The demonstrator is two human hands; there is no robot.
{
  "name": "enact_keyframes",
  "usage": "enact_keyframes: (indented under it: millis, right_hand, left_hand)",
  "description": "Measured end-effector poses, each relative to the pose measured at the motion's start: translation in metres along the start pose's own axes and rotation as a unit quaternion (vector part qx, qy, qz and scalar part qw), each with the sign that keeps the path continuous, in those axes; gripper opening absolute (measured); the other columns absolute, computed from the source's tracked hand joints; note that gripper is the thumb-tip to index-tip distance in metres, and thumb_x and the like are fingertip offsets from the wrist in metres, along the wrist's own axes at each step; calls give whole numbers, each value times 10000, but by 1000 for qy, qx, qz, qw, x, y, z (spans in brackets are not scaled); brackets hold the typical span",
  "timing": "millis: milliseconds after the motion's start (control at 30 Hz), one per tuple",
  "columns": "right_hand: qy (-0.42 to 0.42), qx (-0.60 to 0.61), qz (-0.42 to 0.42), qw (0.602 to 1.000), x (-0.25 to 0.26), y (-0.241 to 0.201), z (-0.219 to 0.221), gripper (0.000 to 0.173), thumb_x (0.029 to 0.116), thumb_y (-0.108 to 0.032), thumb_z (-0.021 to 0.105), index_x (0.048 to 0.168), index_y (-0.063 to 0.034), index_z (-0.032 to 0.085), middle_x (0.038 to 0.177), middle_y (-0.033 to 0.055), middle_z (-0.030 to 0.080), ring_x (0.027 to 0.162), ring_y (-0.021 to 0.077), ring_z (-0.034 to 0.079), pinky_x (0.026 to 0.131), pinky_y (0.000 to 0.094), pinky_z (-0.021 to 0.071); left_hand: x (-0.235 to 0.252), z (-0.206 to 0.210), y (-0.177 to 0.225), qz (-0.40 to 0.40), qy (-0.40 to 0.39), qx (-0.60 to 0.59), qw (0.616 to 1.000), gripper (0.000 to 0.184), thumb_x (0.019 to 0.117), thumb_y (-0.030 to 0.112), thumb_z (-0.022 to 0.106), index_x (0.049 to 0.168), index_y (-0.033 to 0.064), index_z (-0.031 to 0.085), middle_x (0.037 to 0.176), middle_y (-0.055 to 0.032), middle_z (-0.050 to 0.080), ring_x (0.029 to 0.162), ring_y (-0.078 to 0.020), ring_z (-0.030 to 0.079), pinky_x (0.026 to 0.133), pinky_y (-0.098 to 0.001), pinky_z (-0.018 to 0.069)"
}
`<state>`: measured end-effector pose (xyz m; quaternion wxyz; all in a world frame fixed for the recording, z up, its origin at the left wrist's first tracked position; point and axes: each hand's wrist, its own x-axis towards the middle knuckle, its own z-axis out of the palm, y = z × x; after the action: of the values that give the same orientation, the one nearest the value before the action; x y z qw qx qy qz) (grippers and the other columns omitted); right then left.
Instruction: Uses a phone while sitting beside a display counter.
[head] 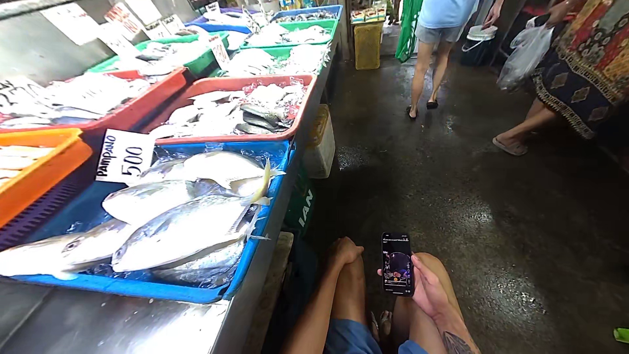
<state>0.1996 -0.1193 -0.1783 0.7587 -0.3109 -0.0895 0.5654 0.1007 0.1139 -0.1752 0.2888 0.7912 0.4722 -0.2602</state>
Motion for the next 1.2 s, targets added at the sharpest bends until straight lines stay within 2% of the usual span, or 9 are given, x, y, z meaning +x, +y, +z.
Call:
enact_keyframes:
  millis: [133,233,367,667,967,1200]
  right_hand:
    - [9,-4,6,1000,-2,-1,2,543,1069,-387,379,1521,-90,325,1353,253,594,1177,390,655,977,531,568]
    - [1,-3,4,1000,-1,1,-2,582,1058,-400,425,1532,-83,308,1357,268,588,1182,399,650,985,539,561]
    - [15,-14,2,1000,-2,-2,4,532,1075,-371,348,1524,-87,307,1329,255,606,1160,384,664,970,527,573]
    - [20,-15,4,1000,-4,-3,4,520,1087,-361,311,1522,-76,323,1351,252,595,1187,386,650,981,527,568]
    - [19,-20,-4,1000,-2,0,-1,559,1069,-407,385,1517,-75,348,1342,239,608,1188,362,653,997,517,561]
    - [4,-17,-3,1000,-2,-1,-2,521,1085,-390,327,1477,-54,394,1322,245,618,1180,371,656,994,516,562]
  left_hand:
    - [-1,-2,0,0,-6,9,1000,574,953,623,511,1060,116,759,1145,-156,717,1141,-337,658,931,-613,500]
    - [-3,-4,1,-3,-13,22,1000,572,960,617,505,1062,115,758,1151,-155,715,1143,-333,656,933,-608,498]
    - [0,-4,1,1,-17,30,999,592,959,633,498,1064,110,755,1158,-157,713,1154,-339,653,940,-618,497]
    - [2,-2,-2,9,-12,21,1000,593,967,636,483,1076,119,751,1156,-151,715,1145,-334,658,933,-618,499]
    - [3,-1,-3,14,-11,5,1000,568,977,609,497,1091,114,751,1168,-157,710,1166,-339,647,954,-623,488]
    - [1,-3,-3,15,-13,3,1000,564,989,596,490,1098,106,746,1165,-163,708,1156,-340,650,948,-615,493]
